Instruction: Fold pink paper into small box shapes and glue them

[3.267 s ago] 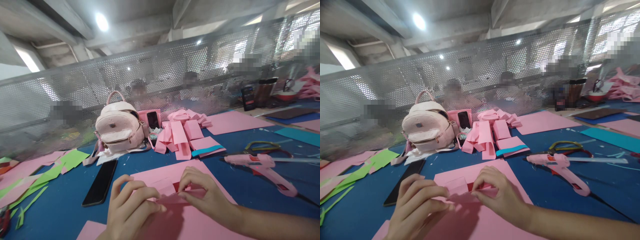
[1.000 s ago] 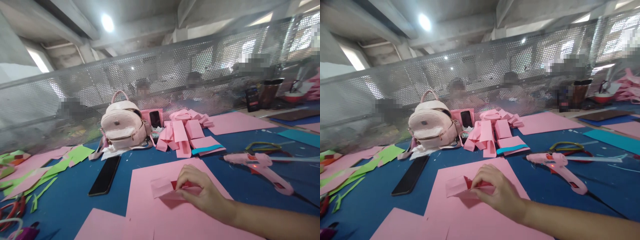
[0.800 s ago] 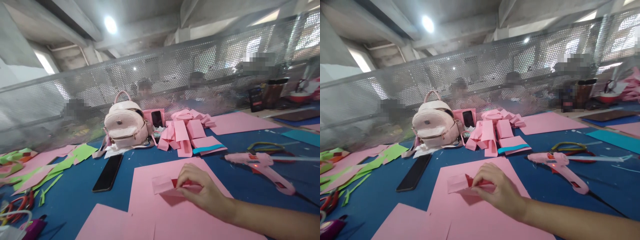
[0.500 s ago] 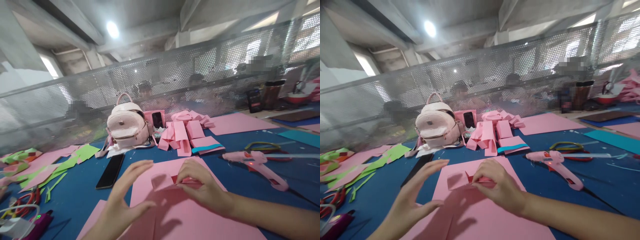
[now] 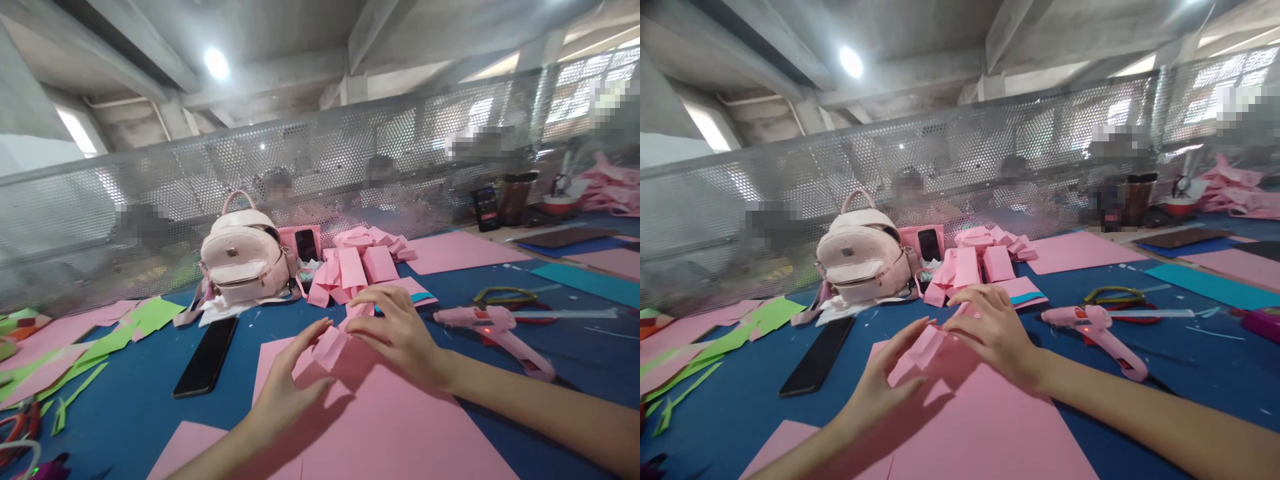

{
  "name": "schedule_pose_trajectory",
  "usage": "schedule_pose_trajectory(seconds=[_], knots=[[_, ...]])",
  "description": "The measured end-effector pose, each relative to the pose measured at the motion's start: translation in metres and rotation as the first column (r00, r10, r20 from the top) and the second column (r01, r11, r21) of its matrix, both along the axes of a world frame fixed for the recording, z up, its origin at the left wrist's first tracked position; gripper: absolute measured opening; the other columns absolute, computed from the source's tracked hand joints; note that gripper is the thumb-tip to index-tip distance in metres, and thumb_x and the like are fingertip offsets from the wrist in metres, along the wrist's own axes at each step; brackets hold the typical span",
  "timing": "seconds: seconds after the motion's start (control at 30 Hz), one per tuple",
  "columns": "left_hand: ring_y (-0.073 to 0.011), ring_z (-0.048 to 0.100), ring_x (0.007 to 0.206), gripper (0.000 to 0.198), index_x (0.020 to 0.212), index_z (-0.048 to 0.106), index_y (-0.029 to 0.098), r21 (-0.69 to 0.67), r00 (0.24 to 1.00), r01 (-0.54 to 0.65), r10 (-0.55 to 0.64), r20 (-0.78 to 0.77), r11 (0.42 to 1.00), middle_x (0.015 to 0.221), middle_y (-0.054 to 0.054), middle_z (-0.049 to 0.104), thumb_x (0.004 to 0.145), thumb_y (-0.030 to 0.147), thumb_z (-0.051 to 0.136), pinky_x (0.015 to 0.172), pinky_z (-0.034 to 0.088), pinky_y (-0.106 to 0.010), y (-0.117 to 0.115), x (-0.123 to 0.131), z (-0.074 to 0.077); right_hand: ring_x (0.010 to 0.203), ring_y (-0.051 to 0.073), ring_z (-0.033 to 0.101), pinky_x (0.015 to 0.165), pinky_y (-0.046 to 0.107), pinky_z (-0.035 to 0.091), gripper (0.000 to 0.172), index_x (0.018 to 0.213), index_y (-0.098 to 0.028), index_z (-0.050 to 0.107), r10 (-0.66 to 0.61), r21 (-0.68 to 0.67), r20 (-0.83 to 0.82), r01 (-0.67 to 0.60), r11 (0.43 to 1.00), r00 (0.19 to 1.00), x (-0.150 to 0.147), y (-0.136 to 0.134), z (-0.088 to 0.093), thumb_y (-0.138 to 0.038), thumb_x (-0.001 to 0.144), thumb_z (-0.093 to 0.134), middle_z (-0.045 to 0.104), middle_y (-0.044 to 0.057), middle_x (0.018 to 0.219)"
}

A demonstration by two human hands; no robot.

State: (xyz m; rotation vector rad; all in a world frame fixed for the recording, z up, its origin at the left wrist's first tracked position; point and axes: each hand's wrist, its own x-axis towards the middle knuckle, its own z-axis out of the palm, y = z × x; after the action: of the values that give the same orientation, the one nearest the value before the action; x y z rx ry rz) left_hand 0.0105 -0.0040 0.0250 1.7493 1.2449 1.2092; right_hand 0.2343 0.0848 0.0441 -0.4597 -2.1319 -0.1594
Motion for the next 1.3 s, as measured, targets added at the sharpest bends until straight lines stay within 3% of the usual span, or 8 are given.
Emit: schedule_pose_trajectory(seconds=[0.13, 0.27, 0.47, 0.67, 0.87, 1.07, 1.17, 1.3], knots=[[-0.024, 0.049, 0.132, 0.074, 0.138, 0.052, 0.036, 0.056, 0.999, 0.0, 0.003, -0.052, 0.998, 0.146, -0.001, 0.053, 0.074, 0.006, 0.073, 0.109, 0.04, -0.037, -0.006, -0.003, -0.004, 0.118, 0.026, 0.049, 0.1, 0.044, 0.037, 0.017, 0.097, -0.029, 0.072, -0.003, -0.064, -0.015, 0.002, 0.998, 1.0, -0.008, 0.0, 0.001, -0.024, 0.101, 0.056, 0.058, 0.006, 0.125], [-0.0212, 0.053, 0.107, 0.057, 0.124, 0.056, 0.033, 0.086, 0.999, 0.012, -0.008, -0.054, 0.996, 0.128, -0.002, 0.056, 0.075, 0.025, 0.084, 0.091, 0.045, -0.031, -0.007, -0.009, -0.009, 0.133, 0.028, 0.041, 0.111, 0.05, 0.034, 0.02, 0.119, -0.032, 0.063, 0.036, -0.186, -0.003, -0.036, 0.982, 0.999, -0.016, -0.003, -0.013, -0.031, 0.102, 0.053, 0.048, 0.007, 0.139], [-0.0193, 0.046, 0.087, 0.043, 0.101, 0.053, 0.026, 0.186, 0.998, 0.067, -0.062, -0.029, 0.98, 0.097, -0.002, 0.049, 0.074, 0.042, 0.083, 0.073, 0.042, -0.026, -0.006, -0.014, -0.025, 0.144, 0.029, 0.034, 0.111, 0.049, 0.044, 0.056, 0.149, -0.036, 0.034, 0.077, -0.428, -0.02, -0.078, 0.901, 0.997, -0.017, -0.016, -0.038, -0.049, 0.099, 0.055, 0.036, 0.011, 0.152], [-0.02, 0.055, 0.083, 0.032, 0.087, 0.062, 0.022, 0.154, 0.993, 0.118, -0.115, -0.025, 0.981, 0.094, -0.005, 0.054, 0.081, 0.05, 0.076, 0.074, 0.047, -0.028, -0.006, -0.014, -0.03, 0.139, 0.023, 0.044, 0.111, 0.041, 0.046, 0.039, 0.142, -0.037, 0.045, 0.192, -0.574, -0.052, -0.187, 0.798, 0.98, -0.014, -0.016, -0.035, -0.03, 0.103, 0.046, 0.048, 0.008, 0.143], [-0.021, 0.063, 0.076, 0.046, 0.073, 0.075, 0.021, 0.042, 0.998, -0.068, 0.068, 0.007, 0.997, 0.083, -0.008, 0.068, 0.093, 0.058, 0.056, 0.077, 0.056, -0.032, -0.008, -0.007, -0.017, 0.12, 0.021, 0.055, 0.102, 0.037, 0.05, 0.031, 0.125, -0.031, 0.061, 0.358, -0.626, -0.081, -0.327, 0.708, 0.93, -0.015, -0.015, -0.033, -0.018, 0.102, 0.044, 0.062, 0.007, 0.12], [-0.0292, 0.072, 0.093, 0.043, 0.094, 0.079, 0.023, -0.169, 0.978, -0.13, 0.154, 0.137, 0.977, 0.101, -0.008, 0.078, 0.081, 0.062, 0.07, 0.083, 0.061, -0.038, -0.016, -0.015, -0.034, 0.102, 0.019, 0.058, 0.089, 0.033, 0.051, 0.027, 0.12, -0.029, 0.062, 0.433, -0.623, -0.084, -0.386, 0.681, 0.898, -0.016, -0.017, -0.035, -0.017, 0.099, 0.051, 0.066, 0.005, 0.105], [-0.0308, 0.07, 0.107, 0.049, 0.113, 0.074, 0.025, -0.198, 0.966, -0.168, 0.201, 0.164, 0.966, 0.118, -0.009, 0.075, 0.082, 0.063, 0.07, 0.095, 0.057, -0.041, -0.018, -0.015, -0.039, 0.098, 0.018, 0.061, 0.086, 0.031, 0.052, 0.019, 0.113, -0.027, 0.063, 0.396, -0.712, -0.12, -0.356, 0.605, 0.911, -0.018, -0.018, -0.038, -0.021, 0.101, 0.05, 0.066, 0.005, 0.104], [-0.0314, 0.071, 0.102, 0.063, 0.12, 0.068, 0.021, -0.153, 0.948, 0.067, -0.016, 0.317, 0.986, 0.115, -0.013, 0.074, 0.075, 0.065, 0.076, 0.093, 0.058, -0.046, -0.012, -0.006, -0.025, 0.094, 0.017, 0.065, 0.083, 0.029, 0.053, 0.021, 0.107, -0.025, 0.064, 0.344, -0.819, -0.16, -0.318, 0.477, 0.925, -0.019, -0.019, -0.039, -0.026, 0.104, 0.044, 0.068, 0.005, 0.102]])
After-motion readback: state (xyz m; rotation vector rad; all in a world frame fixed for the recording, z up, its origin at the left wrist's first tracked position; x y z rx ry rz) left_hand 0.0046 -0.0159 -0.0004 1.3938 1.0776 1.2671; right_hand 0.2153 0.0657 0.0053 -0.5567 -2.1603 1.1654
